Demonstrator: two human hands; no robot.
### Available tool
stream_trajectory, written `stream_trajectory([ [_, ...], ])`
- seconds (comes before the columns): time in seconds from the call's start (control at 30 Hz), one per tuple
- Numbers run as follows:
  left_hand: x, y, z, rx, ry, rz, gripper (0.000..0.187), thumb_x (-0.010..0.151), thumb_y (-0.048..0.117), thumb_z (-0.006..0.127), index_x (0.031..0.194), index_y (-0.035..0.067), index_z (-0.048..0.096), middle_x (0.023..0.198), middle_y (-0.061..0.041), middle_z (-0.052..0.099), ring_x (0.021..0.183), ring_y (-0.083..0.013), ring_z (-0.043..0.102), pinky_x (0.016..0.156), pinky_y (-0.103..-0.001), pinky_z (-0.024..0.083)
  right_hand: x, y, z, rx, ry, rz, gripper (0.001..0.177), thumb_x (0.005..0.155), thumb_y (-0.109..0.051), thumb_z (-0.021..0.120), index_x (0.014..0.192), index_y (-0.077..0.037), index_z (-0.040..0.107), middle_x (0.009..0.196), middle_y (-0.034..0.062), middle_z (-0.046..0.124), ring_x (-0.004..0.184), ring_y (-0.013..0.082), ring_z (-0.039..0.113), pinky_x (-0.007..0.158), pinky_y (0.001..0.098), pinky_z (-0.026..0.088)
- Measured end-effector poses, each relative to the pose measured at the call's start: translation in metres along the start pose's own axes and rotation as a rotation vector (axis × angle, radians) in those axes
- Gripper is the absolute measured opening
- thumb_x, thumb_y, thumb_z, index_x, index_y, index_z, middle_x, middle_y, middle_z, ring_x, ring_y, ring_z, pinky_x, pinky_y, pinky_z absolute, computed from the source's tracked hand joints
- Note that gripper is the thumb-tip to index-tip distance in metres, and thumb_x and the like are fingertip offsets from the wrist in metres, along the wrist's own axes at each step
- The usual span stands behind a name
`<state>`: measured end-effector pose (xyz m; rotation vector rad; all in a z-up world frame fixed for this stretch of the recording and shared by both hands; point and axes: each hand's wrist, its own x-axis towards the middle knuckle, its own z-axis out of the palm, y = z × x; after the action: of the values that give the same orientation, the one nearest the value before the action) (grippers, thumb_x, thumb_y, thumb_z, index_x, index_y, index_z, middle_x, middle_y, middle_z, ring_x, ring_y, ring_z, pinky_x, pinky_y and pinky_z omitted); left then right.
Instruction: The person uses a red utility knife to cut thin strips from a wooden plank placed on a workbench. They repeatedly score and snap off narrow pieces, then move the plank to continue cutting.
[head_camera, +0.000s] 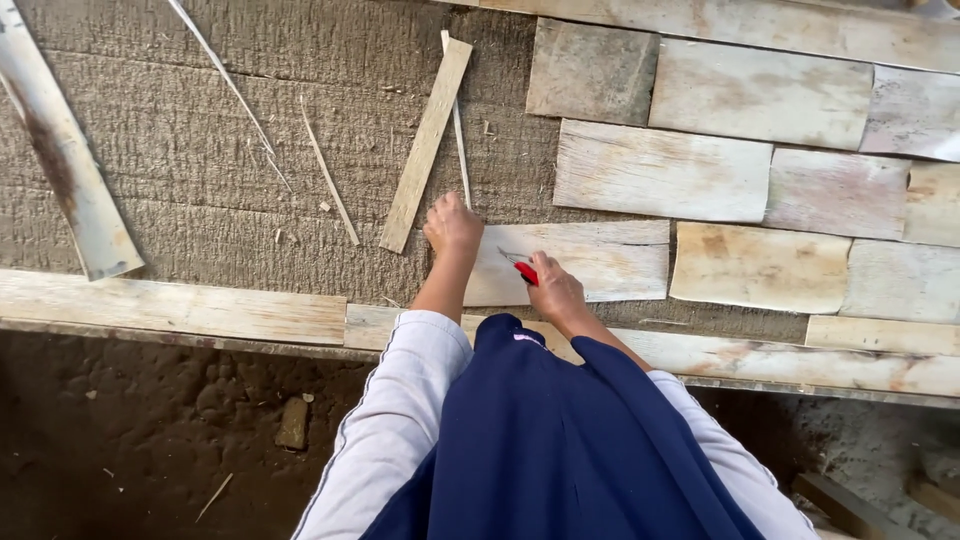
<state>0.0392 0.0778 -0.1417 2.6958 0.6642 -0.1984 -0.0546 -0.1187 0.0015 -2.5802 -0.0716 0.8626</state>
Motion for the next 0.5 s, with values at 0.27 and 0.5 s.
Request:
stream_trajectory([
  [0.27, -0.003, 0.034, -0.05, -0.048, -0.241, -0.094, 0.035, 0.081, 0.027, 0.073, 0.109, 0.007, 0.067, 0.106, -0.014, 0.069, 0.101, -0.0383, 0.071, 0.083, -0.053, 0.06, -0.003, -0.021, -0.004, 0.001, 0.0, -0.018, 0.04, 0.093, -0.014, 0.061, 0.13, -0.016, 0.045, 0.118, 0.0184, 0.065, 0.095, 0.0459, 0.073, 0.081, 0.0584, 0.059],
  [0.5, -0.001, 0.033, -0.049, -0.114, -0.238, -0.218, 0.029, 0.078, 0.026, 0.066, 0.1, 0.009, 0.074, 0.095, -0.012, 0.075, 0.097, -0.0365, 0.075, 0.08, -0.05, 0.062, -0.002, -0.028, -0.004, -0.038, -0.034, -0.024, 0.042, 0.092, -0.012, 0.061, 0.13, -0.012, 0.042, 0.119, 0.0217, 0.064, 0.095, 0.0496, 0.072, 0.081, 0.0613, 0.058],
])
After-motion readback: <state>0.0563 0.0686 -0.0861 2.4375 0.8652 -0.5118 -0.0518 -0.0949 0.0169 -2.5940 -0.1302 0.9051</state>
